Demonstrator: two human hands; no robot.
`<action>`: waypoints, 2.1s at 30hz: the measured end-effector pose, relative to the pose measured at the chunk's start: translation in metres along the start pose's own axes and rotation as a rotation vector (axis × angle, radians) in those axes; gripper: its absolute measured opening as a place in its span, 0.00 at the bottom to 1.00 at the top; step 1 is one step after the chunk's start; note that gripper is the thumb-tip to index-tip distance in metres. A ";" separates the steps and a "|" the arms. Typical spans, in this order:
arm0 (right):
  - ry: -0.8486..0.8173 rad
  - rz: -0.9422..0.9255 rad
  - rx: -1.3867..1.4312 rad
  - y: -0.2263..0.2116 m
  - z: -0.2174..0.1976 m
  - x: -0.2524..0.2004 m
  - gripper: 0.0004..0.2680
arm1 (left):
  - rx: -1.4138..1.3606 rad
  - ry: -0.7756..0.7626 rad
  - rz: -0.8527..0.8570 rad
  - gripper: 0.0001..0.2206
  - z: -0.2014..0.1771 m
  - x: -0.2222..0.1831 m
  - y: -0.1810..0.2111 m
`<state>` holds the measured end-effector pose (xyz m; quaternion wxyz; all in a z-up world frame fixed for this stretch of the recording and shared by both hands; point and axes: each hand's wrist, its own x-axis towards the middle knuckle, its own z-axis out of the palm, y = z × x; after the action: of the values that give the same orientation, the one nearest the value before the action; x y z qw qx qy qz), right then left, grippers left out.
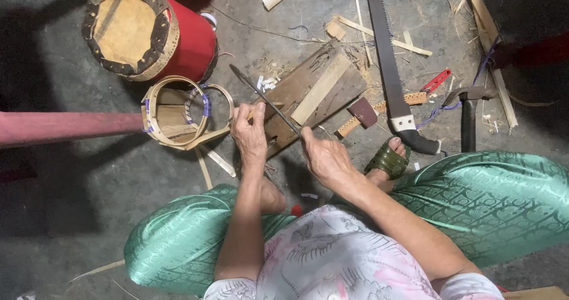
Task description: Sanding, trimming, and assembling a small wooden structure using hand tools.
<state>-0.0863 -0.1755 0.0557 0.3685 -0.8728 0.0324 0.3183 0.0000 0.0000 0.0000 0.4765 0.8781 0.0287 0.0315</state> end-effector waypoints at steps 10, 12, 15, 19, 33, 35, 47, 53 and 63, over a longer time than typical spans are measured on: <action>0.029 0.006 0.040 0.009 0.009 0.010 0.08 | 0.038 0.049 0.017 0.16 0.004 -0.001 -0.003; 0.015 -0.003 0.025 0.017 0.013 0.014 0.08 | 0.022 0.046 0.005 0.16 0.005 -0.001 -0.004; -0.005 -0.012 -0.004 0.006 0.007 0.009 0.09 | 0.017 0.052 -0.001 0.16 0.003 0.000 0.006; 0.012 0.010 0.009 0.014 0.011 0.015 0.09 | 0.020 0.052 -0.007 0.16 0.005 0.000 0.003; -0.015 0.030 0.030 0.012 0.009 0.013 0.08 | 0.048 0.078 0.009 0.15 0.007 0.001 -0.005; -0.013 0.022 0.038 0.011 0.008 0.010 0.09 | 0.049 0.083 0.003 0.15 0.007 0.001 -0.009; -0.056 0.062 0.018 0.039 0.042 0.019 0.11 | 0.051 0.097 0.019 0.16 0.008 -0.001 -0.009; -0.051 0.062 0.026 0.028 0.027 0.014 0.11 | 0.062 0.114 0.017 0.16 0.010 0.001 -0.007; -0.012 0.057 0.038 0.017 0.013 0.018 0.09 | 0.064 0.125 0.033 0.17 0.009 0.003 -0.005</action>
<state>-0.0842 -0.1765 0.0277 0.3758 -0.8626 0.0610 0.3331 0.0038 -0.0050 -0.0091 0.4449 0.8896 0.0449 0.0930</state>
